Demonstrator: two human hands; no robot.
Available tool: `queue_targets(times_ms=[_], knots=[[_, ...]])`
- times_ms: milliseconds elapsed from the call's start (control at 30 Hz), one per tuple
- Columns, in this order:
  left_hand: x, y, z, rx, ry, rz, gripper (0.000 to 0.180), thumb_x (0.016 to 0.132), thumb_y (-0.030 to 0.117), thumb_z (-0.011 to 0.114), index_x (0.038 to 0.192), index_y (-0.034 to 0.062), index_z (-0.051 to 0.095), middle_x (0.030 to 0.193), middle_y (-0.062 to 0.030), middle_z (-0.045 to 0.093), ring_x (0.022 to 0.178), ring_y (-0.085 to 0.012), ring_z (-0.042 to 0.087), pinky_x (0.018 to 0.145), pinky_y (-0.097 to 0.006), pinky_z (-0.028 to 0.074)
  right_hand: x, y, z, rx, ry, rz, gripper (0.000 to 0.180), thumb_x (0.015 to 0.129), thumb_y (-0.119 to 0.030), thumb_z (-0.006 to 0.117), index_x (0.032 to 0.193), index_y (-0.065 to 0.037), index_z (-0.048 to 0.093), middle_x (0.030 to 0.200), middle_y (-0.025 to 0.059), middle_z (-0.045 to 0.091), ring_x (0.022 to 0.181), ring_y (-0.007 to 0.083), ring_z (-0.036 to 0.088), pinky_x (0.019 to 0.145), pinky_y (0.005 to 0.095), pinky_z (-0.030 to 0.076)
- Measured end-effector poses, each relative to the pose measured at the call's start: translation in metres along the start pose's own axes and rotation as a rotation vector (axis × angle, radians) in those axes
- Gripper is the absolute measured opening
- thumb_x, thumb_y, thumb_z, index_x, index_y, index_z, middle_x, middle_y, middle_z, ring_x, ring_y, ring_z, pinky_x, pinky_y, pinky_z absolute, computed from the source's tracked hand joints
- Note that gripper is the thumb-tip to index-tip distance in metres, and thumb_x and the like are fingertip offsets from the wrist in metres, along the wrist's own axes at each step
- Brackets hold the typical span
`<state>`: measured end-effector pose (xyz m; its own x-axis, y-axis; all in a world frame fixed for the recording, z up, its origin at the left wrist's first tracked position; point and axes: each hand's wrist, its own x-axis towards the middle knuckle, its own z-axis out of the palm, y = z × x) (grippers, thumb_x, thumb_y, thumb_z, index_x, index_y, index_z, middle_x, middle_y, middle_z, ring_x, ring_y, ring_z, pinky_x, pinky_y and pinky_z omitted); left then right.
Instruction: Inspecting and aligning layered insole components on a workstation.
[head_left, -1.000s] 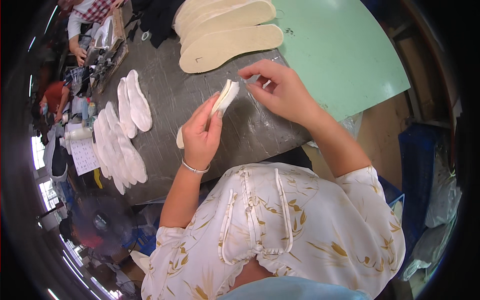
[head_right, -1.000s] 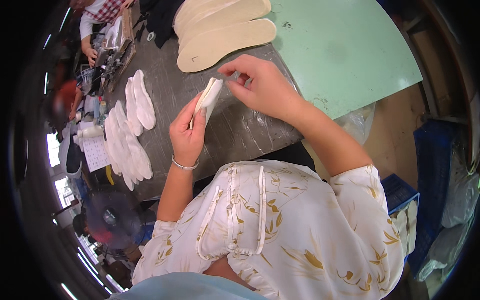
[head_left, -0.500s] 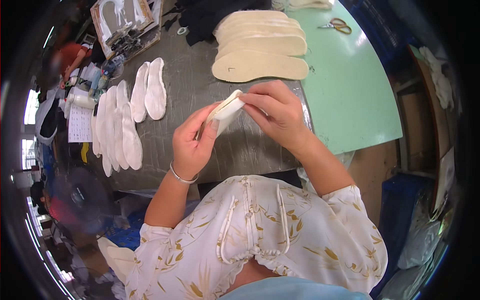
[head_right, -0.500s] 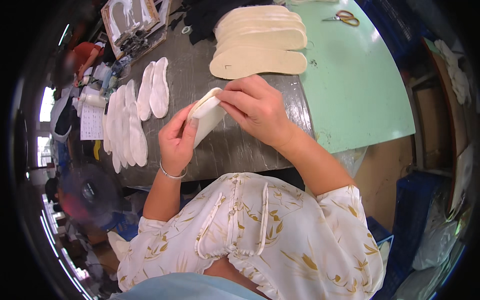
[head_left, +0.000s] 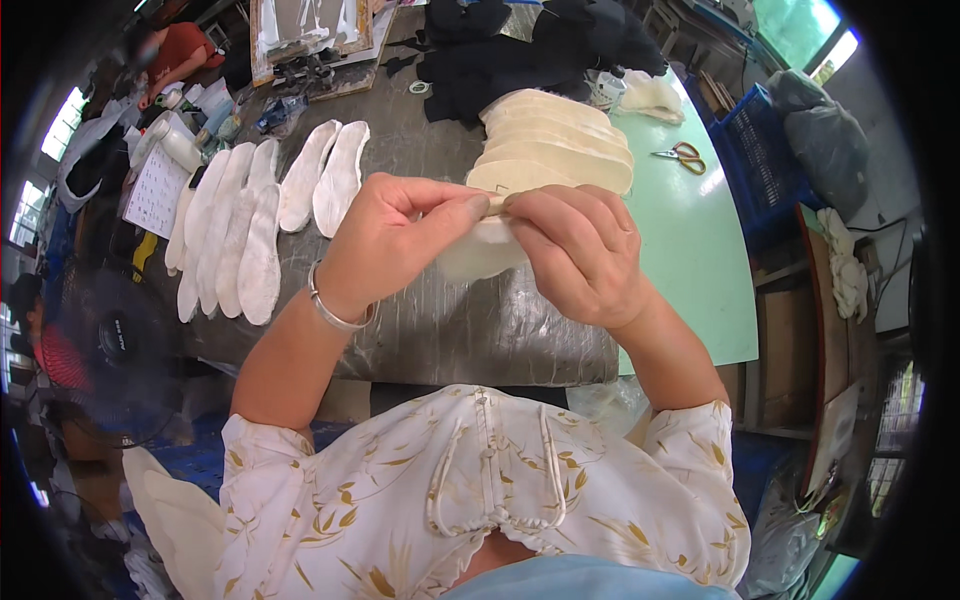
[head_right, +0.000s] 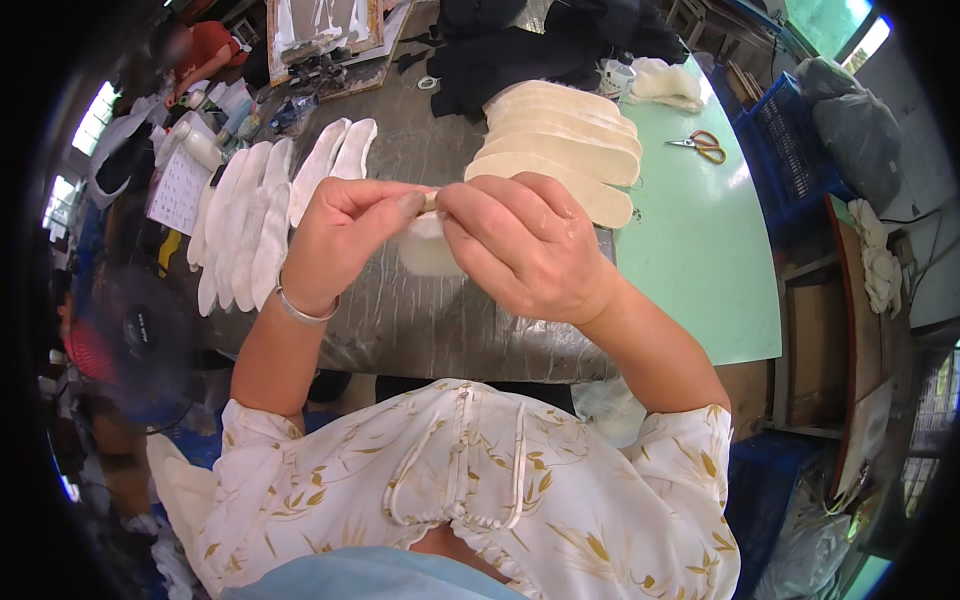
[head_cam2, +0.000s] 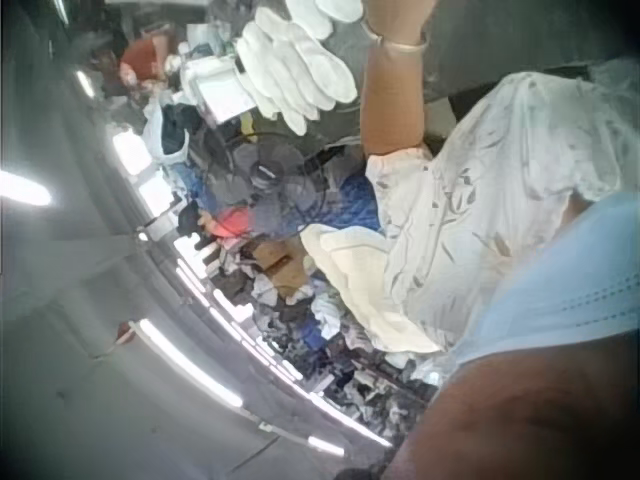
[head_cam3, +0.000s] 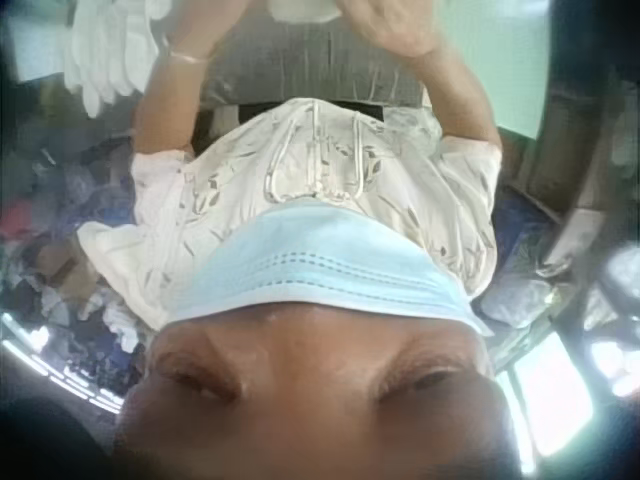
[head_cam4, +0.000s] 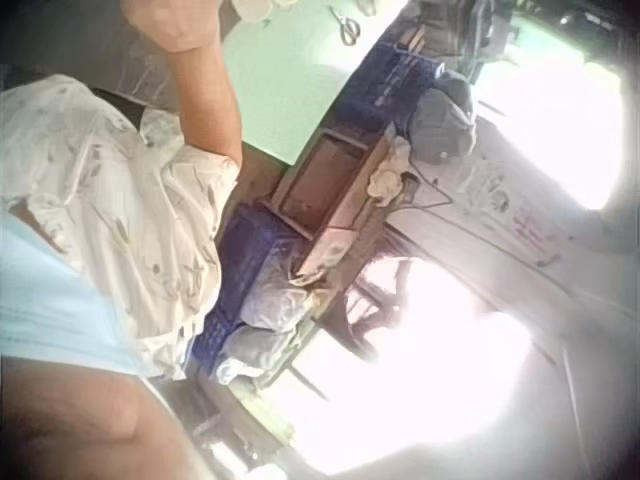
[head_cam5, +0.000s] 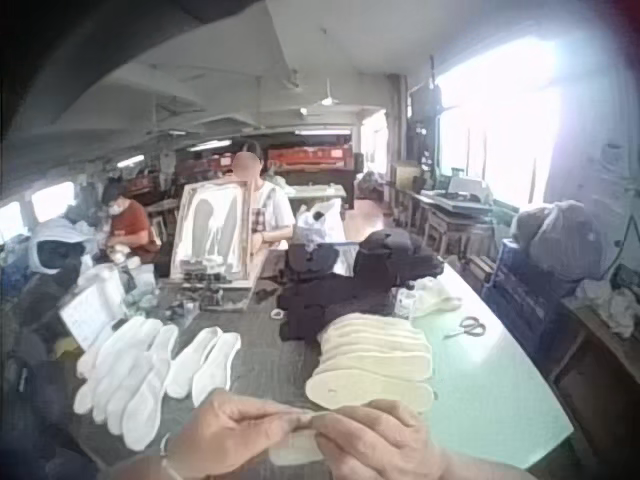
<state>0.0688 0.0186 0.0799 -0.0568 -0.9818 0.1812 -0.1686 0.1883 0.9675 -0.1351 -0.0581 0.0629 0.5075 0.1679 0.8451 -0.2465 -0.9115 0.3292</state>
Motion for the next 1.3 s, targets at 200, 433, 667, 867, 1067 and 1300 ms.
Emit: queue_targets(times_ms=[200,433,667,867,1067,1300], knots=[[0.004,-0.002,0.0,0.096,0.049,0.02,0.017,0.092,0.011,0.065,0.096,-0.0042,0.072,0.078,-0.0016,0.07,0.071,-0.0046,0.059,0.063,-0.02,0.047,0.003,-0.004,-0.002,0.015,-0.012,-0.07,0.025,0.066,-0.012,0.064,0.089,-0.002,0.064,0.101,0.0078,0.064,0.088,0.022,0.062,0.076,0.0333,0.05],[-0.014,-0.001,0.004,0.226,0.007,0.317,0.011,0.09,0.001,0.063,0.094,-0.005,0.071,0.09,-0.0109,0.072,0.077,-0.0131,0.065,0.068,-0.024,0.051,0.001,-0.021,-0.004,0.137,-0.051,0.19,0.027,0.066,0.0,0.063,0.092,0.001,0.06,0.099,0.0108,0.065,0.087,0.0265,0.064,0.073,0.0331,0.05],[-0.029,-0.005,0.011,0.253,-0.043,0.413,0.016,0.087,-0.001,0.064,0.102,-0.0049,0.067,0.099,-0.0148,0.07,0.084,-0.02,0.067,0.074,-0.027,0.052,0.003,-0.037,-0.016,0.172,-0.092,0.304,0.029,0.062,0.004,0.063,0.09,0.003,0.058,0.095,0.0121,0.063,0.079,0.0274,0.061,0.068,0.0353,0.05],[-0.041,-0.022,0.016,0.332,0.082,0.442,0.015,0.086,-0.001,0.065,0.101,-0.0053,0.066,0.1,-0.0149,0.069,0.088,-0.0197,0.066,0.077,-0.028,0.052,-0.002,-0.042,-0.01,0.376,-0.025,0.322,0.032,0.067,0.004,0.071,0.096,0.001,0.059,0.097,0.0128,0.063,0.08,0.0269,0.061,0.068,0.0345,0.051],[-0.035,-0.04,0.002,0.21,0.15,0.529,0.014,0.091,0.003,0.062,0.104,-0.0011,0.065,0.103,-0.0142,0.07,0.092,-0.0221,0.067,0.08,-0.031,0.052,-0.012,-0.038,-0.015,0.652,-0.067,0.654,0.05,0.076,-0.007,0.076,0.124,0.0,0.061,0.115,0.0168,0.063,0.102,0.0294,0.062,0.085,0.0362,0.052],[-0.032,-0.045,0.003,0.198,0.173,0.52,0.014,0.094,0.007,0.061,0.105,-0.0002,0.064,0.104,-0.0144,0.069,0.098,-0.0243,0.066,0.086,-0.033,0.051,-0.012,-0.042,0.0,0.61,0.001,0.639,0.035,0.076,-0.009,0.077,0.11,-0.004,0.068,0.099,0.0085,0.066,0.087,0.0238,0.061,0.077,0.0352,0.048]])
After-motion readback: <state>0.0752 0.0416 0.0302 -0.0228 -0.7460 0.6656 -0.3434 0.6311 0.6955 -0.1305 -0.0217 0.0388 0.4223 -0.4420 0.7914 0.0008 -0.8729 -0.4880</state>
